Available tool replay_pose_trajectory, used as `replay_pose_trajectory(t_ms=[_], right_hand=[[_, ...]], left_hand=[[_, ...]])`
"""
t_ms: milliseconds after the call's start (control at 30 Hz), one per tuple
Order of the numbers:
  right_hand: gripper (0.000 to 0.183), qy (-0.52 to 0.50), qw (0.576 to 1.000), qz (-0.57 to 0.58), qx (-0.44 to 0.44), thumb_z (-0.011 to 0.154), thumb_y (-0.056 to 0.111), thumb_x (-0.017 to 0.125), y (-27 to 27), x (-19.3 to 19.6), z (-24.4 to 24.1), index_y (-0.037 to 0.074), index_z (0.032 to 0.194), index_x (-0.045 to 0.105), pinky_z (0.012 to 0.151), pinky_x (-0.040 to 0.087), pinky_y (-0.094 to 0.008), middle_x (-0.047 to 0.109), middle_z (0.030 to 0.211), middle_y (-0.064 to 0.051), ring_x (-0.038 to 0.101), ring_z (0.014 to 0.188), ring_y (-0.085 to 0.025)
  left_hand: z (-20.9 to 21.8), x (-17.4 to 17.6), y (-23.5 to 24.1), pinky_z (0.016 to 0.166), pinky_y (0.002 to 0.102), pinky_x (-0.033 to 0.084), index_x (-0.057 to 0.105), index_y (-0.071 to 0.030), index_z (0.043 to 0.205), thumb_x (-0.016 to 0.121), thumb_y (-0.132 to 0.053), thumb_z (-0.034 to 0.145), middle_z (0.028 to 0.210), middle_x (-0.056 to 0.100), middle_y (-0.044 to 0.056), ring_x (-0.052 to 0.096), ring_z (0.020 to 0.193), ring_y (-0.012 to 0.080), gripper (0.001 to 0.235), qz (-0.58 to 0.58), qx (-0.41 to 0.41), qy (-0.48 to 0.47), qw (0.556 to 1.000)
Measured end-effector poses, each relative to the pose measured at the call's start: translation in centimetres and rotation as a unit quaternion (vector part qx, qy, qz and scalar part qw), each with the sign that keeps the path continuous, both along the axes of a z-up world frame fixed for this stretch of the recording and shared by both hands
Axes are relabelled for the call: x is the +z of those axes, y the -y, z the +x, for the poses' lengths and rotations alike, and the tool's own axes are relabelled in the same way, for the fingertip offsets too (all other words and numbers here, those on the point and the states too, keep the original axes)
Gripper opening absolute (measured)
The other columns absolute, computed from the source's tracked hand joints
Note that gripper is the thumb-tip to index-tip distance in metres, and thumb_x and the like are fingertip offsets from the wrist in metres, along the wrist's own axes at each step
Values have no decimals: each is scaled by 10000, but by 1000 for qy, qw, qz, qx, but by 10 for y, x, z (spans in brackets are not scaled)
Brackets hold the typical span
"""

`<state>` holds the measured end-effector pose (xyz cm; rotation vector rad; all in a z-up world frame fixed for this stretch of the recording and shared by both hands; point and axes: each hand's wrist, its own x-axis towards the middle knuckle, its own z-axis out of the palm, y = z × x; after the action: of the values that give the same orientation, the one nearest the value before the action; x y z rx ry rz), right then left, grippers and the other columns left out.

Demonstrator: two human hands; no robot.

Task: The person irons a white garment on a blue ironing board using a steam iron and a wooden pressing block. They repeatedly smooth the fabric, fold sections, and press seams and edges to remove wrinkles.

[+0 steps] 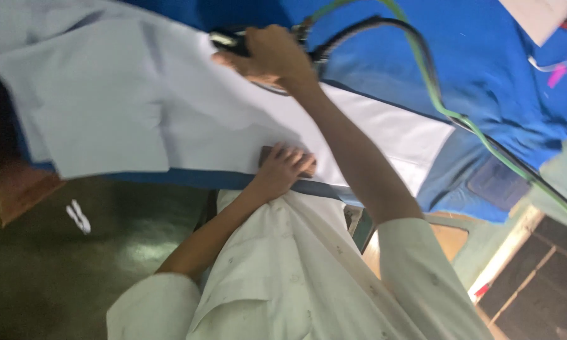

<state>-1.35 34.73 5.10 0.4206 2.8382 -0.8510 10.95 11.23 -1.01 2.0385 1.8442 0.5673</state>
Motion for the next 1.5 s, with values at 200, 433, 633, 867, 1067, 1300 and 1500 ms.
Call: replay_pose_trajectory(t_ms=[200, 433, 633, 867, 1067, 1300, 1500], right_hand=[[890, 50, 997, -36, -44, 828, 926, 347, -3, 17, -6, 94, 748, 651, 511, 466, -513, 701, 680, -157, 675, 632, -379], [698, 24, 992, -93, -83, 814, 817, 471, 4, 15, -7, 150, 771, 672, 451, 431, -318, 663, 645, 18, 587, 504, -159], [694, 29, 988, -132, -72, 796, 828, 456, 0, 18, -6, 166, 754, 661, 471, 458, -336, 632, 625, 27, 563, 523, -168], [684, -6, 989, -129, -77, 807, 826, 478, 4, 7, -8, 171, 647, 589, 431, 384, -317, 558, 554, 41, 461, 464, -133], [767, -43, 987, -136, -76, 805, 819, 422, 8, -13, -15, 101, 733, 682, 511, 451, -369, 653, 633, 3, 550, 534, -183], [700, -94, 982, -141, -80, 796, 786, 535, 13, -36, -23, 108, 697, 680, 422, 411, -344, 636, 585, 31, 526, 471, -141], [706, -17, 983, -169, -68, 790, 798, 485, 4, -2, -13, 124, 759, 693, 447, 402, -349, 633, 600, 27, 530, 508, -158]], left_hand=[[-10, 21, -7, 932, 440, 468, 635, -195, 1312, 525, -458, 1039, 1248, 642, 48, 604, 1086, 273, 395, 45, 37, -44, 997], [-2, 19, -9, 883, 442, 555, 794, -147, 931, 758, -349, 876, 970, 733, 99, 669, 977, 305, 212, 67, 60, -63, 994], [2, 26, -10, 945, 454, 565, 782, -125, 1097, 764, -409, 881, 1073, 773, 85, 680, 981, 317, 357, -1, 75, -56, 996], [5, 36, -16, 905, 459, 586, 766, -125, 1088, 811, -376, 829, 1036, 763, 67, 695, 970, 299, 363, -1, 95, -47, 994], [9, 31, -11, 1086, 536, 501, 628, -177, 1396, 796, -595, 795, 1364, 690, 74, 629, 1268, 343, 751, -73, 109, -46, 990], [8, 18, -8, 998, 463, 534, 766, -126, 1107, 837, -528, 765, 1116, 766, 54, 690, 1092, 296, 533, 4, 95, -73, 993], [11, 33, -21, 1021, 492, 564, 777, -134, 1176, 830, -477, 812, 1182, 774, 76, 714, 1117, 323, 503, 34, 107, -97, 989]])
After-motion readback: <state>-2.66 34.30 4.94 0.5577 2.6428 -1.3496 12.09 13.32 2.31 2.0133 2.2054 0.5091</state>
